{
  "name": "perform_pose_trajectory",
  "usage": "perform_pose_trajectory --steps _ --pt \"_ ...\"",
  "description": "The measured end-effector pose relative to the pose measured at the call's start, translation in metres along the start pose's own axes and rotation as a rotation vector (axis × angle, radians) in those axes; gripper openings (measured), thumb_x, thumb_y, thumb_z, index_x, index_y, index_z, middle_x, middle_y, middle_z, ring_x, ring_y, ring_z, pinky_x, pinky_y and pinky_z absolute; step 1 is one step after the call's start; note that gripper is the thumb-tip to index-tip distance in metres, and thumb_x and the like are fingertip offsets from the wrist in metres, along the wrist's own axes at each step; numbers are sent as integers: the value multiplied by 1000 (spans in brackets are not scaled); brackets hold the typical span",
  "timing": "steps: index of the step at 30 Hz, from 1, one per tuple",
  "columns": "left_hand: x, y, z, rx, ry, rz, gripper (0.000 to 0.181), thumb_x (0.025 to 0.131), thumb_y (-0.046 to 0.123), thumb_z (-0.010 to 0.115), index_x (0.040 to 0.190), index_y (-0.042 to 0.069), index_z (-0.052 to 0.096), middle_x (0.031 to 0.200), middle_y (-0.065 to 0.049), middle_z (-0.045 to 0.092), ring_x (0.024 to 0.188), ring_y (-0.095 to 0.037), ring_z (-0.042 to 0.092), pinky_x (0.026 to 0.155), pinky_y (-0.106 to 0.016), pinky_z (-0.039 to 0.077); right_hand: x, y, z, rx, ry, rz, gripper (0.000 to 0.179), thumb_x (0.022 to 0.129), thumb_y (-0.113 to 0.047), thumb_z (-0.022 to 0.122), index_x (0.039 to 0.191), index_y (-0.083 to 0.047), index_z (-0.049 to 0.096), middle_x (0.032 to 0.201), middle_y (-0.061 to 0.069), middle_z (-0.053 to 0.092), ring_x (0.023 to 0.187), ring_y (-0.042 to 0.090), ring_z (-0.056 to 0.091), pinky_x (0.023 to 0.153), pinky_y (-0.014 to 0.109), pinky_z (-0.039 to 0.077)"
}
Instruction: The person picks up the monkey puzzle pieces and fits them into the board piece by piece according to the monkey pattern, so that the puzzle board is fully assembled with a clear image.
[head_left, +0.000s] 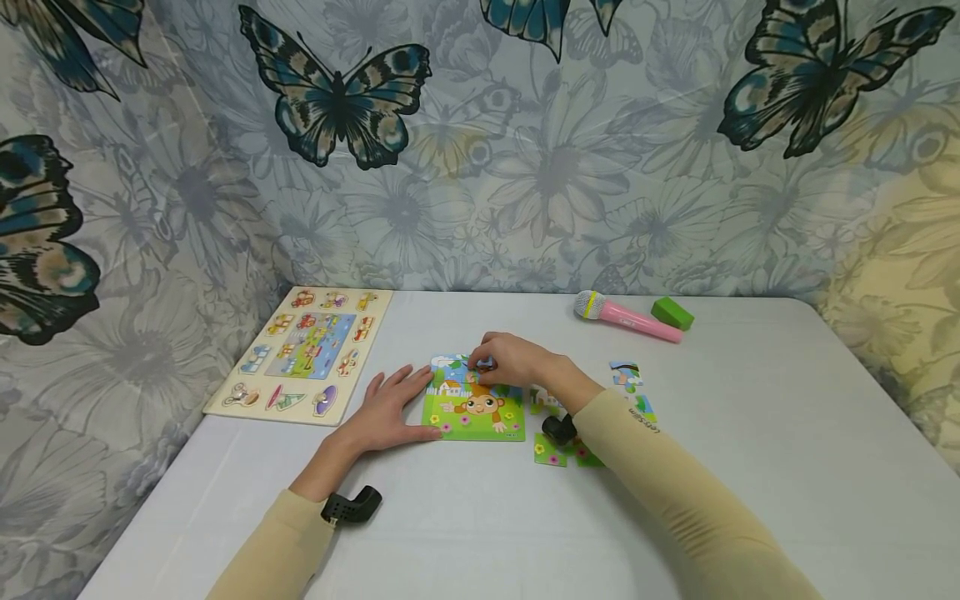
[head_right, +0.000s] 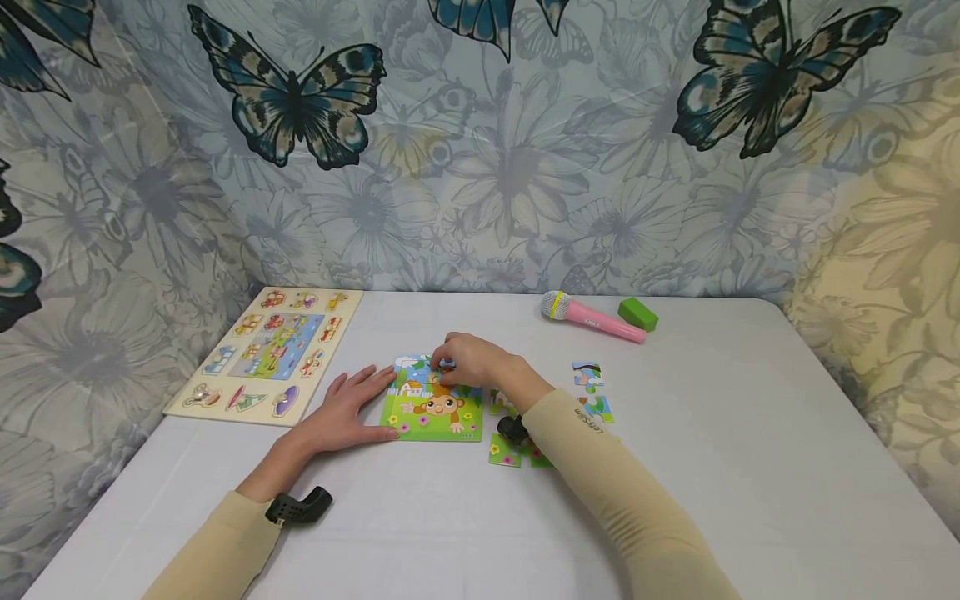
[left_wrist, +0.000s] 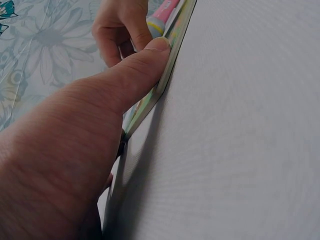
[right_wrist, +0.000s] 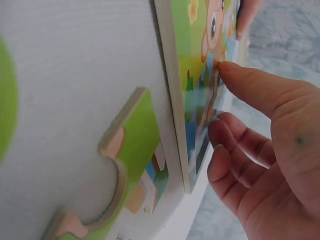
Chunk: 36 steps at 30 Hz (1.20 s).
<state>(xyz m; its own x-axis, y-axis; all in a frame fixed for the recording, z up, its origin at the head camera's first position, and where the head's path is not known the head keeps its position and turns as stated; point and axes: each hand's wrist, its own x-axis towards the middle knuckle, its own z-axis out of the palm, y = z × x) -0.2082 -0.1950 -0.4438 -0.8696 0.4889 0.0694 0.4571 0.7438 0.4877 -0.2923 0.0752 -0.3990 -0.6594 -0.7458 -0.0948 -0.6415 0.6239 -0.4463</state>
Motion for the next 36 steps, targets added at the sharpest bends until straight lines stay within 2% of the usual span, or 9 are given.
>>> perform_pose_trajectory --steps 13,27,36 --pt "1 -2 2 2 4 3 96 82 57 76 156 8 40 160 -7 37 150 -35 21 115 -64 3 1 -1 -2 -29 19 -49 21 96 -15 72 116 -11 76 110 4 59 87 14 57 84 29 50" --pt "1 -1 2 -2 5 3 97 82 58 76 156 7 39 160 -7 37 150 -35 21 115 -63 2 1 0 3 -30 51 -90 21 95 -13 73 116 -7 76 108 5 60 88 15 58 82 27 50" --pt "-1 1 1 -1 8 4 97 82 57 77 156 7 40 160 -6 37 150 -36 21 115 -64 3 -13 7 -5 63 69 -87 29 96 -15 72 124 -6 72 113 8 61 89 15 62 81 28 52"
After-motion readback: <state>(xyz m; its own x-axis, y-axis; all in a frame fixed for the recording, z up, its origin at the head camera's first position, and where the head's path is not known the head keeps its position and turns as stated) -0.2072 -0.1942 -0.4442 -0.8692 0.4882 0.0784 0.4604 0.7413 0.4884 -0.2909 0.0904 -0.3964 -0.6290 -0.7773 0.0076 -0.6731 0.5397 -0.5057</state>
